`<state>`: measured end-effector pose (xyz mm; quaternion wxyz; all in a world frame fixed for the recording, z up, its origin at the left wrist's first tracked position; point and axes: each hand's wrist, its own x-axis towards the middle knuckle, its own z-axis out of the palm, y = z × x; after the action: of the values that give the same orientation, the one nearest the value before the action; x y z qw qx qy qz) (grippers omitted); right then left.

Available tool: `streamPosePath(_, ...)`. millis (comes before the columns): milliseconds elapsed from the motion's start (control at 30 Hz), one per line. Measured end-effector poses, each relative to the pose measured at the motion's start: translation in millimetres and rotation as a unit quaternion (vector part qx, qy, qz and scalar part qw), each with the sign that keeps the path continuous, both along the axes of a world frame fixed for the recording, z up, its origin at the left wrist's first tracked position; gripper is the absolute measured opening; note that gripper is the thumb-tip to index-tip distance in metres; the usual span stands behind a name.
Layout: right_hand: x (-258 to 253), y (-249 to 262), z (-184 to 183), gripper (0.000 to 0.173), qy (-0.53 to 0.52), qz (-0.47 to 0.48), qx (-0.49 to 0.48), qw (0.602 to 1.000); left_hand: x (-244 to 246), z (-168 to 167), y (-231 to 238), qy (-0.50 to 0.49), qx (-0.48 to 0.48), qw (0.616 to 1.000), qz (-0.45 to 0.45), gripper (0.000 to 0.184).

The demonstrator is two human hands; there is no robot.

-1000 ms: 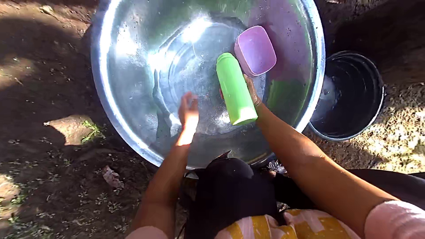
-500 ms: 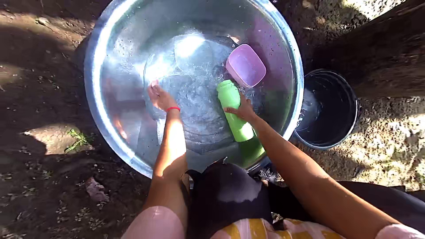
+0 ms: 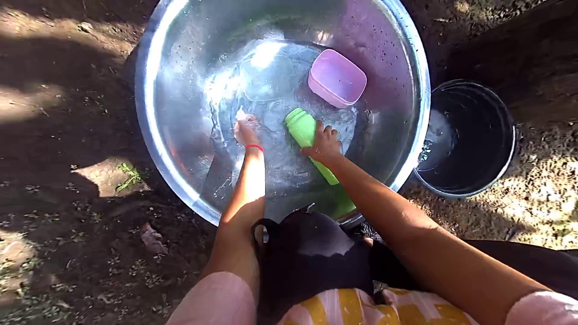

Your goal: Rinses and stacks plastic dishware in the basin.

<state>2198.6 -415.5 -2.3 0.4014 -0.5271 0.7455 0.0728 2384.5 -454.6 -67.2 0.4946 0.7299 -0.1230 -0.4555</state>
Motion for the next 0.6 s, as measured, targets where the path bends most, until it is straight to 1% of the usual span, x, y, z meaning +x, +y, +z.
streamPosePath(33, 3, -3, -2, 0.108, -0.012, -0.007, -0.011, 1.000, -15, 9, 3, 0.134, -0.020, 0.990, -0.026, 0.036)
streamPosePath(67, 6, -6, -5, 0.108, -0.025, -0.012, -0.019, 0.999, -26, 21, 9, 0.222, -0.031, 0.972, -0.076, 0.036)
streamPosePath(100, 9, -11, -8, 0.108, -0.036, -0.015, -0.021, 0.999, -33, 34, 12, 0.239, -0.028, 0.961, -0.134, 0.035)
streamPosePath(133, 11, -16, -10, 0.108, -0.046, -0.010, -0.024, 0.999, -34, 47, 15, 0.217, -0.022, 0.958, -0.186, 0.037)
streamPosePath(167, 10, -20, -13, 0.107, -0.063, -0.002, -0.040, 0.997, -31, 57, 17, 0.184, -0.012, 0.962, -0.203, 0.038)
streamPosePath(200, 9, -21, -13, 0.106, -0.086, 0.002, -0.074, 0.994, -25, 63, 19, 0.159, 0.001, 0.969, -0.189, 0.039)
streamPosePath(233, 9, -23, -12, 0.107, -0.117, 0.005, -0.127, 0.985, -16, 67, 20, 0.145, 0.010, 0.976, -0.161, 0.040)
streamPosePath(300, 11, -26, 2, 0.107, -0.196, 0.006, -0.263, 0.945, 3, 66, 18, 0.145, 0.014, 0.985, -0.096, 0.043)
streamPosePath(333, 12, -28, 11, 0.109, -0.221, 0.015, -0.301, 0.928, 9, 65, 18, 0.158, 0.012, 0.985, -0.073, 0.044)
streamPosePath(367, 11, -33, 20, 0.110, -0.218, 0.033, -0.308, 0.925, 13, 65, 18, 0.174, 0.003, 0.983, -0.061, 0.046)
streamPosePath(400, 9, -38, 29, 0.109, -0.186, 0.067, -0.294, 0.935, 15, 66, 17, 0.183, -0.010, 0.981, -0.057, 0.047)
streamPosePath(467, 15, -45, 58, 0.101, -0.076, 0.169, -0.234, 0.954, 17, 62, 14, 0.191, -0.045, 0.979, -0.063, 0.049)
streamPosePath(500, 22, -48, 73, 0.095, -0.024, 0.235, -0.212, 0.948, 16, 58, 10, 0.198, -0.065, 0.975, -0.070, 0.050)
streamPosePath(533, 29, -48, 83, 0.089, 0.012, 0.296, -0.208, 0.932, 13, 50, 7, 0.209, -0.083, 0.972, -0.072, 0.051)
streamPosePath(600, 38, -42, 90, 0.076, 0.074, 0.395, -0.223, 0.888, 3, 32, 6, 0.254, -0.094, 0.960, -0.069, 0.048)
